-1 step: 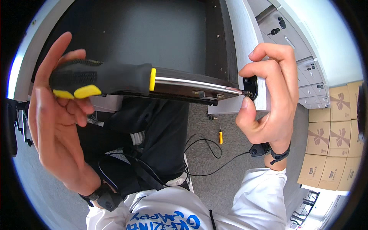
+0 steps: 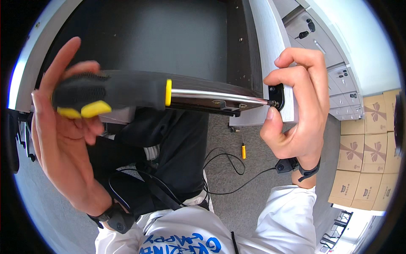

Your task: The person installs a black lock plate onto a white drawer front by hand, then uses a screwdriver to tighten two screws. The drawer is held open during the process.

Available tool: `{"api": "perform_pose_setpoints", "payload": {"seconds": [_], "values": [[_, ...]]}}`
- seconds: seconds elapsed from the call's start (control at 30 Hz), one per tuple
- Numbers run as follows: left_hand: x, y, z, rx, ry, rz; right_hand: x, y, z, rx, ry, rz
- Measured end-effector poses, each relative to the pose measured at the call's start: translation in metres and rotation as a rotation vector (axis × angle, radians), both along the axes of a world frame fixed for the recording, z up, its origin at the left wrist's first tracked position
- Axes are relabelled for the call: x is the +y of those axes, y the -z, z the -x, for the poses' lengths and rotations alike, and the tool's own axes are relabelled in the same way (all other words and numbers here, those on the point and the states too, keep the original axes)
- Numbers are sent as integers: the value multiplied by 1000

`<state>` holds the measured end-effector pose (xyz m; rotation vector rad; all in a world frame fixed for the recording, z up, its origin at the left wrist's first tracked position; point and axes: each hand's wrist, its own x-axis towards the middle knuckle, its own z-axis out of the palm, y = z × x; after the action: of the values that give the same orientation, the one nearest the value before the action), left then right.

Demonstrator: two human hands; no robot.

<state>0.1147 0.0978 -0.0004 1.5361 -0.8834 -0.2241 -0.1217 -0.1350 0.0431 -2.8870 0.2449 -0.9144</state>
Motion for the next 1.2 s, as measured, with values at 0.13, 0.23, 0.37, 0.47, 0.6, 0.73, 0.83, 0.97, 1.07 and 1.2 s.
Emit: {"api": "perform_pose_setpoints", "payload": {"seconds": [0.13,0.23,0.37,0.47,0.6,0.73,0.83,0.97,1.07,1.2], "values": [[3,0,2,19,27,-61,-1,-1,0,2,-6,-3],[5,4,-6,-130,84,-88,0,-2,1,13,-11,-17],[11,4,-16,-495,114,-46,-1,-2,1,21,-16,-21],[7,1,-19,-483,211,16,-1,-2,1,22,-17,-20],[-5,7,-14,-19,328,178,2,-2,0,16,-5,-28],[-3,11,-14,26,178,132,3,-3,0,21,-5,-31],[7,10,-23,-11,287,227,4,-3,0,20,-2,-42],[10,3,-35,-191,233,236,2,-1,0,5,-15,-33],[1,-2,-30,-353,207,160,2,0,0,0,-13,-34],[-7,-16,-16,-552,50,-150,2,-2,1,19,8,-47]]}}
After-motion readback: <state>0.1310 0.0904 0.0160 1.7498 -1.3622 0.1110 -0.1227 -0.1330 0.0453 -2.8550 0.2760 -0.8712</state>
